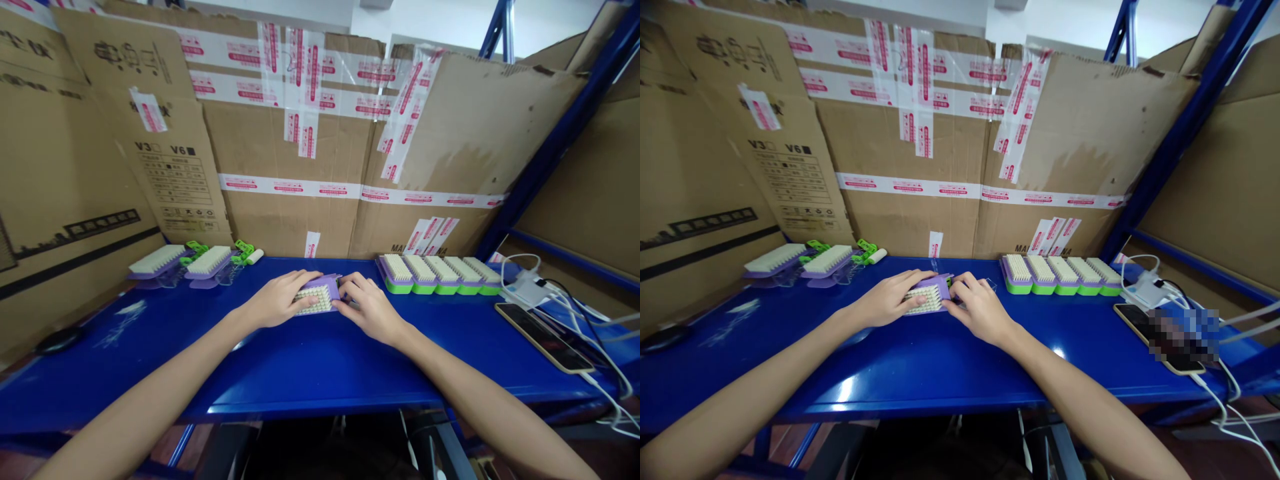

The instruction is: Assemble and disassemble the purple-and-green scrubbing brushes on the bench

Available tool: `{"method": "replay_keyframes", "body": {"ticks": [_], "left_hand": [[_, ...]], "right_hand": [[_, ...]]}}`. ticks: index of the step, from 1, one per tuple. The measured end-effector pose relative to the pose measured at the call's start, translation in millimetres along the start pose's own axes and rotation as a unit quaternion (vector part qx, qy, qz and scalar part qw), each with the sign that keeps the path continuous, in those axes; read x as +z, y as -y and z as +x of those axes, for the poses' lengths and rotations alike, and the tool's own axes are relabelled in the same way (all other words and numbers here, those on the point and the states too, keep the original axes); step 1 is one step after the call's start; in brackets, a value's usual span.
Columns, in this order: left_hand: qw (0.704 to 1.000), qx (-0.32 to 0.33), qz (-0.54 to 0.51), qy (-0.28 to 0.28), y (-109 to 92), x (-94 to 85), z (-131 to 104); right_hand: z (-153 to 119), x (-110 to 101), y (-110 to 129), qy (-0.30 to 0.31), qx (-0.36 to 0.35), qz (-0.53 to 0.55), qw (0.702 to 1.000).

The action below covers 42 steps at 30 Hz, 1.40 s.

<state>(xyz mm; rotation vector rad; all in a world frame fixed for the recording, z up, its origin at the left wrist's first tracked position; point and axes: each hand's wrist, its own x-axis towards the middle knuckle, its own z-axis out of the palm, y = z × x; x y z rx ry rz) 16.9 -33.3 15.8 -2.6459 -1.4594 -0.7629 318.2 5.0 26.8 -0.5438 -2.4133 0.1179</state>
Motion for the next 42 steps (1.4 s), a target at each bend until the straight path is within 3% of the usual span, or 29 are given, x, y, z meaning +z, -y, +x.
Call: {"method": "replay_keyframes", "body": {"ticks": [9,18,32,42], "left_hand": [[1.000,0.000,-0.005,-0.014,0,0.9,0],[0.998,0.012,-0.036,-0.046,-14,-7.8,4],[0.998,0.016,-0.047,-0.034,-15,-4.3,5],[0.998,0.012,-0.040,-0.036,-15,-1.7,4]], "right_hand": [[-1,1,-1,0.002,0.004,-0.003,1.000],[-1,4,0,-0.054,0.038,0.051,0.996],[-3,5,6,-0.042,0.037,0.025,0.998],[-2,4,3,-0.036,0.060,0.076,0.995]]}}
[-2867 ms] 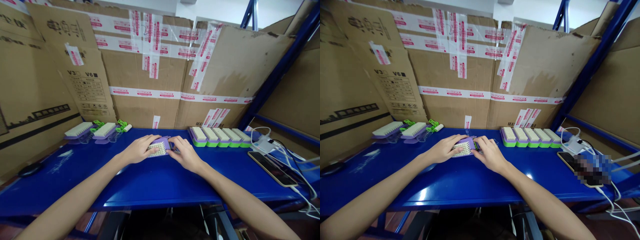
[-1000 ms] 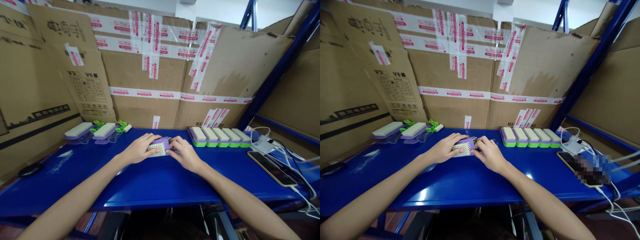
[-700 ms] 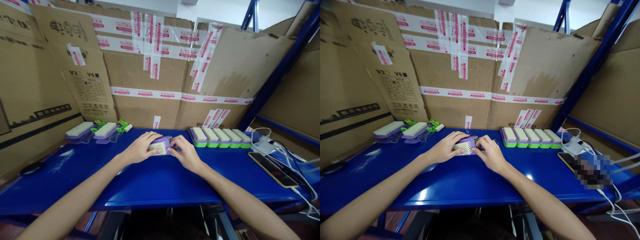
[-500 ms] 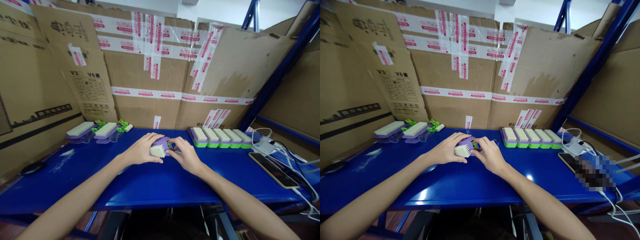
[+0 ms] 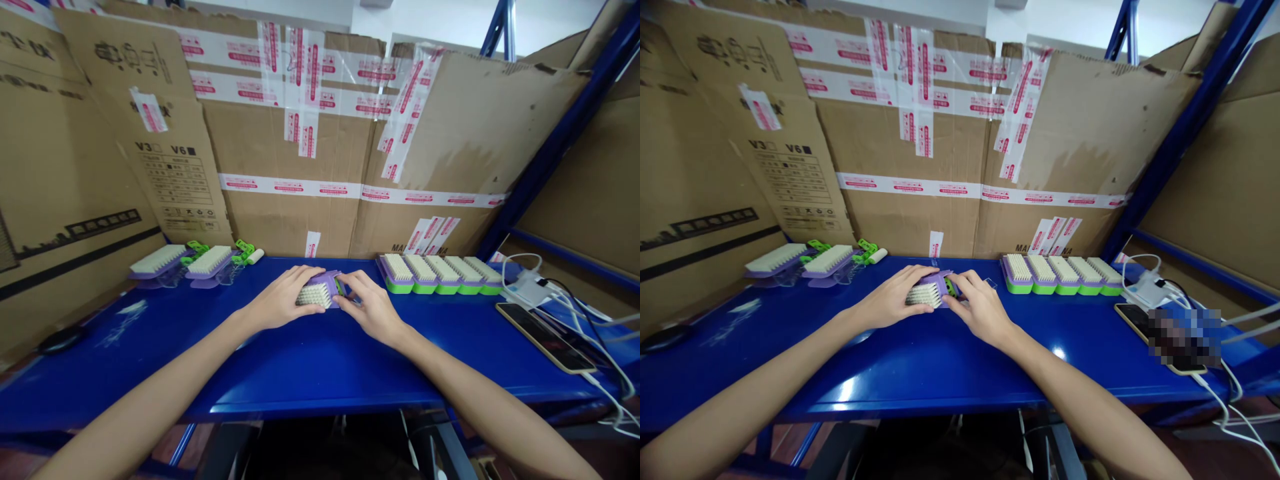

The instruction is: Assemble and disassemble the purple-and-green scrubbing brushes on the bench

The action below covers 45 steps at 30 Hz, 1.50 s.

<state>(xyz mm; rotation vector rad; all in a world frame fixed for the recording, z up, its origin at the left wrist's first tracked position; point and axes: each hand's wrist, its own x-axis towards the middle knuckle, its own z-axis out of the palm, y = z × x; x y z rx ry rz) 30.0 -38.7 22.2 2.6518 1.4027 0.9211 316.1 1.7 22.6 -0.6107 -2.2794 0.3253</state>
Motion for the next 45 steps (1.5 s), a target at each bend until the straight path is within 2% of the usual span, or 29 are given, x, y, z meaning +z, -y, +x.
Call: {"method": "replay_keyframes", "body": {"ticks": [10,16,22,35,45], "left_hand": [[1.000,0.004,0.016,0.002,5.9,1.7,-1.0],[1.000,0.017,0.014,-0.002,5.5,0.1,-0.1],[0.999,0.025,0.018,-0.014,3.1,-2.7,1.0],[1.000,0.012,0.015,0.000,2.3,-3.7,0.1],[1.000,0.002,0.015,-0.001,3.7,-3.1,0.5]], "right_hand": [[-0.2,1.1,-2.1,0.032,-0.003,-0.008,0.999],[0.0,0.8,-0.5,0.039,0.017,-0.012,0.999],[1.1,1.5,0.2,0.034,0.028,-0.006,0.999],[1.1,0.4,2.6,0.032,0.053,0.012,0.998],[1.0,-1.3,5.6,0.033,0.037,0.007,0.999]]}}
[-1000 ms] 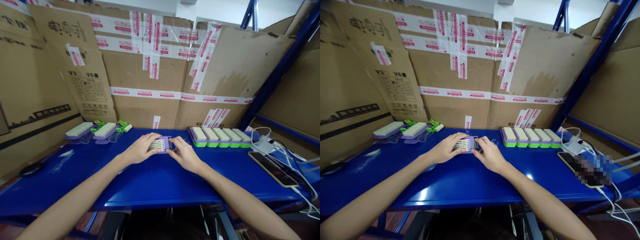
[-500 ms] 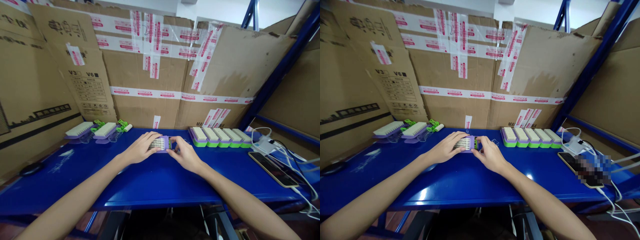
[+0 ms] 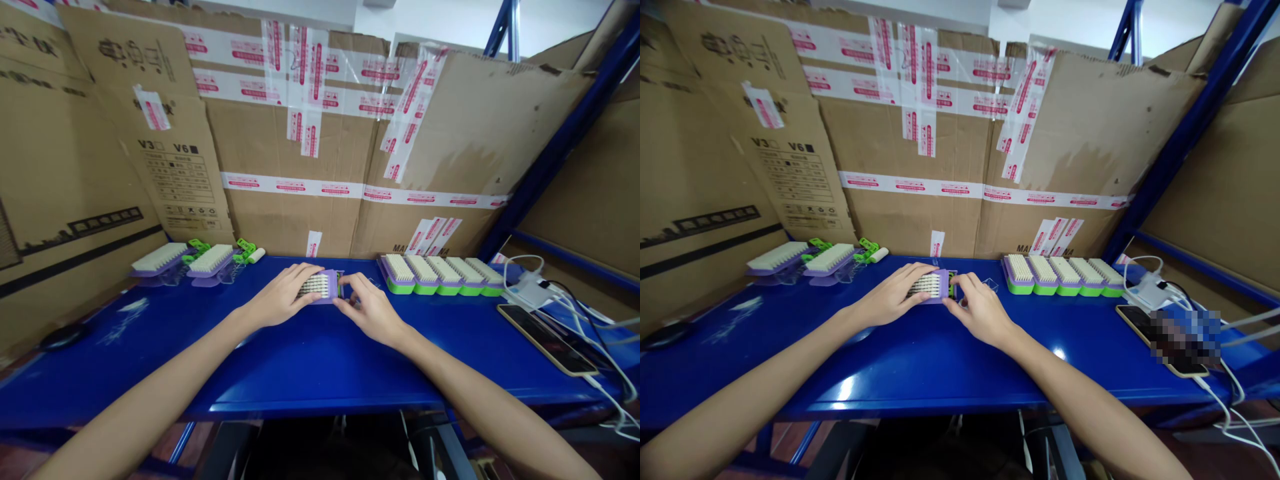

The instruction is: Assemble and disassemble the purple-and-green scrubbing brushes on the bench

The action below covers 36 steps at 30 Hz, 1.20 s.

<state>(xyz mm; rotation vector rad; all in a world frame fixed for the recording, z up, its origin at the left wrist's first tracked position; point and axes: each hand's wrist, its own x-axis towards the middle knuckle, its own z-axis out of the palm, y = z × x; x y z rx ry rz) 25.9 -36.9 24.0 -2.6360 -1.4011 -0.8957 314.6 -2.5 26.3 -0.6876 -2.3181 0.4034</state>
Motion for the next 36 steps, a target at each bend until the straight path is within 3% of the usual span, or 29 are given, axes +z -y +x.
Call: {"method": "replay_keyframes", "body": {"ticks": [36], "left_hand": [[1.000,-0.017,0.004,0.014,7.3,5.6,-1.5]], "right_hand": [[-0.7,1.1,-3.5,0.044,-0.037,-0.021,0.998]]}}
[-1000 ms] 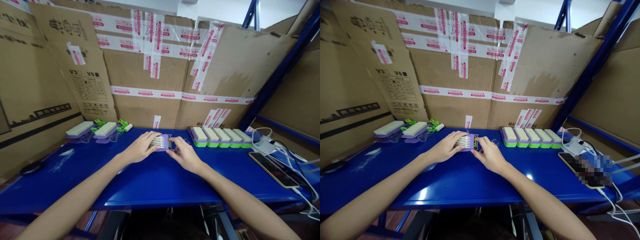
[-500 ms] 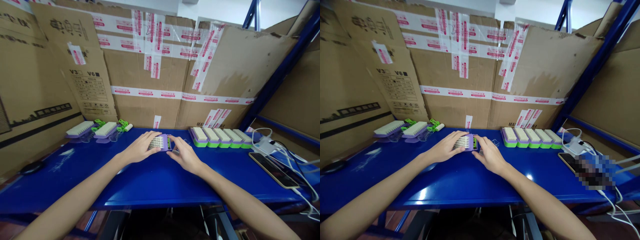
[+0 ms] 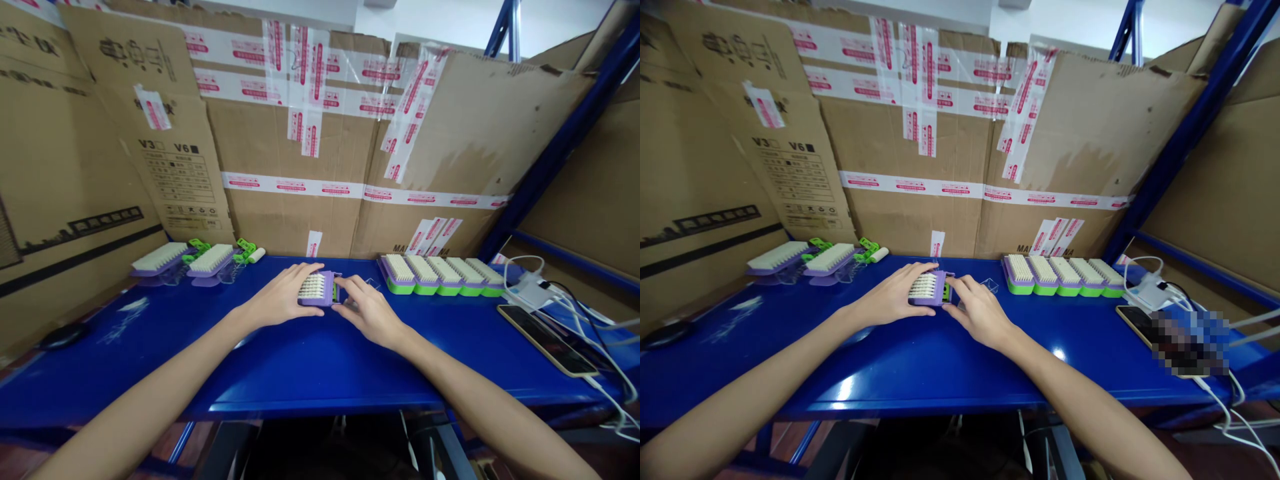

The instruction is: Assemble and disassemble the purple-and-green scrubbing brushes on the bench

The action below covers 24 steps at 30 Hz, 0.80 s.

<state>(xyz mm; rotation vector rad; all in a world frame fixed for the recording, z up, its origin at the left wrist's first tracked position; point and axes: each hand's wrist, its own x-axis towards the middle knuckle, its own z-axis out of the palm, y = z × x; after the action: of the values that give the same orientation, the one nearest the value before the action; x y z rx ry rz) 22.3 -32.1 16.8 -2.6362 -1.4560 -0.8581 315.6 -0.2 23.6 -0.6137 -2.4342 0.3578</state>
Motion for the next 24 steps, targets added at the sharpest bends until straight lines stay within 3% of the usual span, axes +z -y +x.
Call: {"method": "replay_keyframes", "body": {"ticks": [24], "left_hand": [[1.000,-0.002,0.006,-0.002,-0.8,-0.8,-0.3]], "right_hand": [[0.4,-0.1,3.3,-0.014,0.013,0.001,1.000]]}}
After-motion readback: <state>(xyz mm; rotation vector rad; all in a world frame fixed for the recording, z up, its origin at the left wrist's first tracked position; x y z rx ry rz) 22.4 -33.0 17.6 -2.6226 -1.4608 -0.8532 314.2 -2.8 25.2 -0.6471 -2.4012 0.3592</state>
